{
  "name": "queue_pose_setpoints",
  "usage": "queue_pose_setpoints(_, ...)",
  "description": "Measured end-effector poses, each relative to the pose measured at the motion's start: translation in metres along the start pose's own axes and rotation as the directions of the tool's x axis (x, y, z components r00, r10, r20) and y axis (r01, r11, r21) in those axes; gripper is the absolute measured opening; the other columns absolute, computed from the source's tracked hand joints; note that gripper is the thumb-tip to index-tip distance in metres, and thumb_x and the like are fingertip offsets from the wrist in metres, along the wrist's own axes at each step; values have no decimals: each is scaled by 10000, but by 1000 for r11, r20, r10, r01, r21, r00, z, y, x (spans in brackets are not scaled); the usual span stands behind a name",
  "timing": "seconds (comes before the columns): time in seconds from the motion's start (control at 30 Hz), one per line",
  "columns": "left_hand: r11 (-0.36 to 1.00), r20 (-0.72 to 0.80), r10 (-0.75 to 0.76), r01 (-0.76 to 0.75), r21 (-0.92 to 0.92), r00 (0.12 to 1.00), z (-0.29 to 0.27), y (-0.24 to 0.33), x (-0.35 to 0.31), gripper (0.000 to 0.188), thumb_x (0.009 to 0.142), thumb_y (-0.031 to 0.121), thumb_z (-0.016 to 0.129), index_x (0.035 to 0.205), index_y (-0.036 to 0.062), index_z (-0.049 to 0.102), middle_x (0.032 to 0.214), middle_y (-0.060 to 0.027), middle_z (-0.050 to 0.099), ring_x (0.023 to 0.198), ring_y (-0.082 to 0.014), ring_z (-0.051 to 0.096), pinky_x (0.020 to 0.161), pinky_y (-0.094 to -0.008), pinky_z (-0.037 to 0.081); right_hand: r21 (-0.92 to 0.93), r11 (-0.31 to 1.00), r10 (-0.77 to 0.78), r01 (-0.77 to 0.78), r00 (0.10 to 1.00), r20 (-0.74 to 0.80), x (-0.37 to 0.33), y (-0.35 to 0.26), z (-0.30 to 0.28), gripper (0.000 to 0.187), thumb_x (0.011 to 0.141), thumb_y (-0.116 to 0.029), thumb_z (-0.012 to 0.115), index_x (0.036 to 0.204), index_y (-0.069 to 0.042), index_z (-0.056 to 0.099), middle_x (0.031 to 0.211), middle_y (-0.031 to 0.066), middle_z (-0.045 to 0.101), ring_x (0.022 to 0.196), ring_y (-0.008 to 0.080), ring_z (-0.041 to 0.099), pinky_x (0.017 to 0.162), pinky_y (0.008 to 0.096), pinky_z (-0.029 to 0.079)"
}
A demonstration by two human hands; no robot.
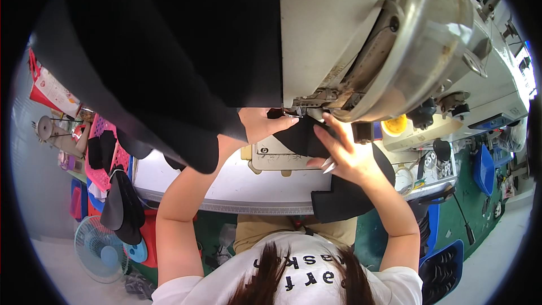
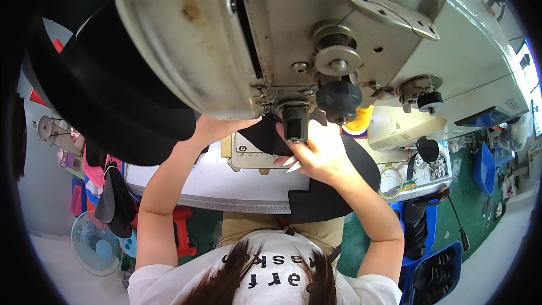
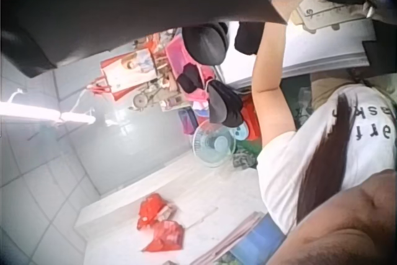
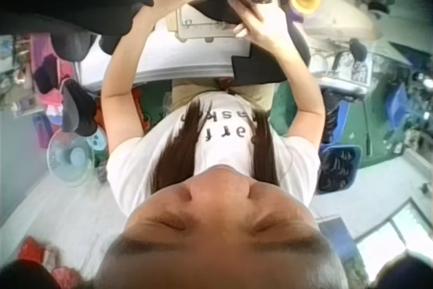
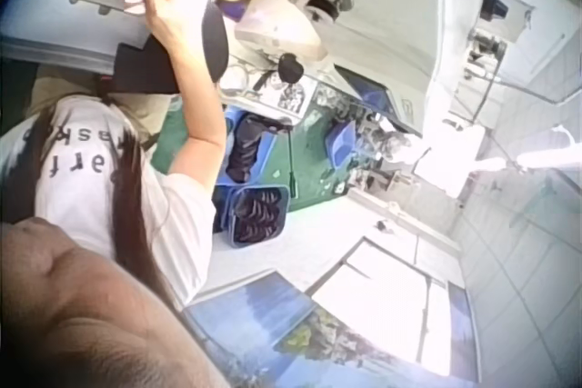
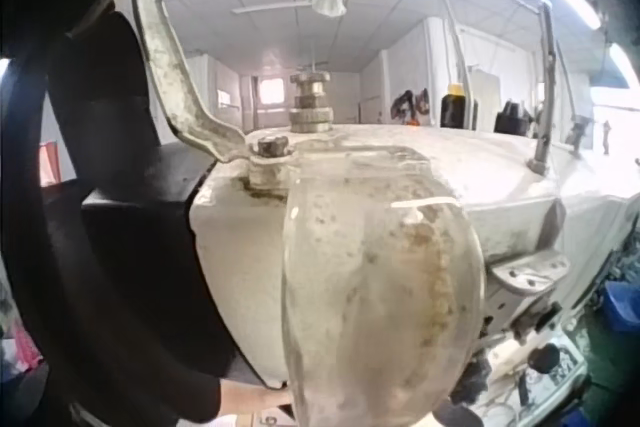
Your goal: The person peels protective plastic film from padded pieces using thread snips, then aligns and stitches black fabric pieces together using a sewing machine, cutting threads with the snips between pieces.
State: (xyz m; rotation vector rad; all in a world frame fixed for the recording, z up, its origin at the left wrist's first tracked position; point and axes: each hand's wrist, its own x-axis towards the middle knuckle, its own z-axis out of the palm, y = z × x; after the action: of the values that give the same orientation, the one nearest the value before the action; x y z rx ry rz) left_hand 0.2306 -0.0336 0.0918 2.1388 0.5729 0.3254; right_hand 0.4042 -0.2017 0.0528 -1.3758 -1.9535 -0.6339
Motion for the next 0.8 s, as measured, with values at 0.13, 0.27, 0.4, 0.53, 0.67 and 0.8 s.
queue_pose_setpoints(0.13,996,2,-45,45,-78,999,0,-6,2,400,827,281,754,1124,39,639,1059,-69,674,971,-174,613,876,-323,479,-138,990,-29,25,999,-25,-18,-3,19,411,654,-182,729,1034,-30,699,994,66,626,721,209,550,575,296,455)
queue_pose_setpoints(0.27,994,-96,-90,82,-77,991,3,-5,-3,405,834,317,719,1122,42,648,1024,-68,677,954,-172,608,874,-284,450,-133,990,-75,56,986,-148,-24,4,29,379,536,-116,655,897,-18,715,869,55,637,605,184,509,498,300,414)
queue_pose_setpoints(0.4,996,-120,-78,73,-44,990,-3,2,-6,483,771,284,821,1133,35,622,1085,-63,664,992,-191,619,888,-325,486,-101,994,-58,44,989,-139,-27,4,27,472,589,-25,593,1041,67,695,1165,191,665,649,217,601,612,329,464)
queue_pose_setpoints(0.53,1000,-170,-18,19,6,985,-2,10,-7,484,759,319,820,1102,32,633,1053,-74,672,966,-200,623,863,-339,485,-94,995,-43,27,983,-180,-26,2,28,381,489,-122,612,838,6,694,801,77,633,566,193,500,477,302,402)
queue_pose_setpoints(0.67,989,-252,145,-132,69,957,2,14,-9,403,813,327,748,1054,17,659,979,-98,698,866,-218,638,785,-326,477,-82,996,-39,24,983,-180,-23,1,29,381,489,-127,612,835,12,690,797,83,630,565,200,506,477,303,402)
queue_pose_setpoints(0.8,989,-193,151,-149,25,970,-5,12,-8,408,808,322,753,1057,13,660,971,-103,695,851,-213,633,769,-319,482,-75,997,-43,31,986,-163,-18,1,26,379,497,-130,611,840,11,691,801,80,632,574,198,520,481,304,407)
